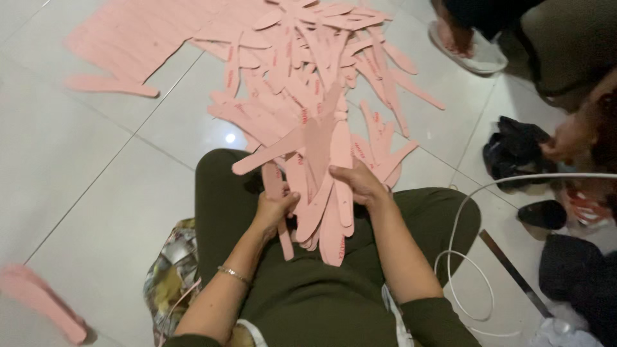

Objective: The person sits on the floor among a large pile of pink foam shoe insoles, picking up individual insoles, aligning them, and gathering them into stacks on their lap and beside them. They repeatedly take insoles from the pile, match them, and add them to the accumulated stacks.

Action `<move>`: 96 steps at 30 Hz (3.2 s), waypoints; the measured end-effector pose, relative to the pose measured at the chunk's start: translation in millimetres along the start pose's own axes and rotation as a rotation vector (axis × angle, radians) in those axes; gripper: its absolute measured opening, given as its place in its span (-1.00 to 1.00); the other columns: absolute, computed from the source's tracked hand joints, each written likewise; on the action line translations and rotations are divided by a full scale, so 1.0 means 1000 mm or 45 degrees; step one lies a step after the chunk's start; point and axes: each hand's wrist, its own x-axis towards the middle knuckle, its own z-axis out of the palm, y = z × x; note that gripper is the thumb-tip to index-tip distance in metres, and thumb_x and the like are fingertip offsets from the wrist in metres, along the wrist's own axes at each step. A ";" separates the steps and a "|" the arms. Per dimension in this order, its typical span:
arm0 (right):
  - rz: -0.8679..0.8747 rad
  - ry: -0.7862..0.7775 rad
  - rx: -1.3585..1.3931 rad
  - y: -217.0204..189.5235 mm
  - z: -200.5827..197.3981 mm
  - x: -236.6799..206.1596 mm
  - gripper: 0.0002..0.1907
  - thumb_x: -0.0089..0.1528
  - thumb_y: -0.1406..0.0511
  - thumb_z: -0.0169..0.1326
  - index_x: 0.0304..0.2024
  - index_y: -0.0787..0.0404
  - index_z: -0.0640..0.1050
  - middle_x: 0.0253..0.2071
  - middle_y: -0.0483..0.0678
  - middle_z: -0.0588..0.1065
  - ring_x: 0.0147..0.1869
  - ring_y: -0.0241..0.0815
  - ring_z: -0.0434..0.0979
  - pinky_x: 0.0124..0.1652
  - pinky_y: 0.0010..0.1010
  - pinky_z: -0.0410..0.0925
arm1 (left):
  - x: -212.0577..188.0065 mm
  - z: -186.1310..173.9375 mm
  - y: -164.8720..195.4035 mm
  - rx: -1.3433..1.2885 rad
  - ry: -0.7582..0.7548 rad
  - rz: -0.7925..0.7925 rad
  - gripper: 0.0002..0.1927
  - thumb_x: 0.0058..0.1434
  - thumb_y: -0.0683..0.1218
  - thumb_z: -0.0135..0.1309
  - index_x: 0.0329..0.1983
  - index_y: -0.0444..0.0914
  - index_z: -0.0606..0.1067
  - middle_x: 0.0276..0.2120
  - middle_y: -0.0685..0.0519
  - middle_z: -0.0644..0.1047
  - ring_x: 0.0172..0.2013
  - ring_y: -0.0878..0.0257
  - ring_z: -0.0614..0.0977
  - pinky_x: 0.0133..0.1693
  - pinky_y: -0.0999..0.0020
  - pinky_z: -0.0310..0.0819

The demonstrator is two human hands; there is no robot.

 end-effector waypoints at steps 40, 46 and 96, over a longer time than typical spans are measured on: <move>0.139 0.026 0.228 -0.019 -0.012 -0.009 -0.45 0.22 0.48 0.03 0.28 0.42 0.33 0.14 0.20 0.47 0.15 0.01 0.57 0.12 -0.14 0.49 | -0.009 0.015 0.009 -0.025 -0.008 0.066 -0.67 0.19 -0.22 0.20 0.02 -0.40 0.52 -0.46 0.10 0.55 -0.56 0.41 0.48 -0.54 0.49 0.40; 0.127 -0.007 0.349 -0.018 -0.021 -0.006 -0.40 0.16 0.56 -0.09 0.31 0.51 0.31 0.13 0.23 0.45 0.16 0.01 0.55 0.15 -0.15 0.47 | -0.010 0.017 0.011 -0.051 -0.011 0.058 -0.65 0.19 -0.22 0.18 0.05 -0.39 0.51 -0.46 0.11 0.54 -0.55 0.43 0.47 -0.54 0.51 0.39; -0.231 0.842 -0.651 -0.028 -0.083 0.009 -0.28 0.40 0.16 -0.07 0.50 0.14 -0.05 0.51 0.09 0.03 0.52 -0.01 0.20 0.35 -0.25 0.20 | -0.020 0.018 0.009 -0.199 0.088 0.248 -0.79 0.17 -0.27 0.20 -0.14 -0.39 0.48 -0.41 0.04 0.57 -0.50 0.34 0.54 -0.45 0.43 0.45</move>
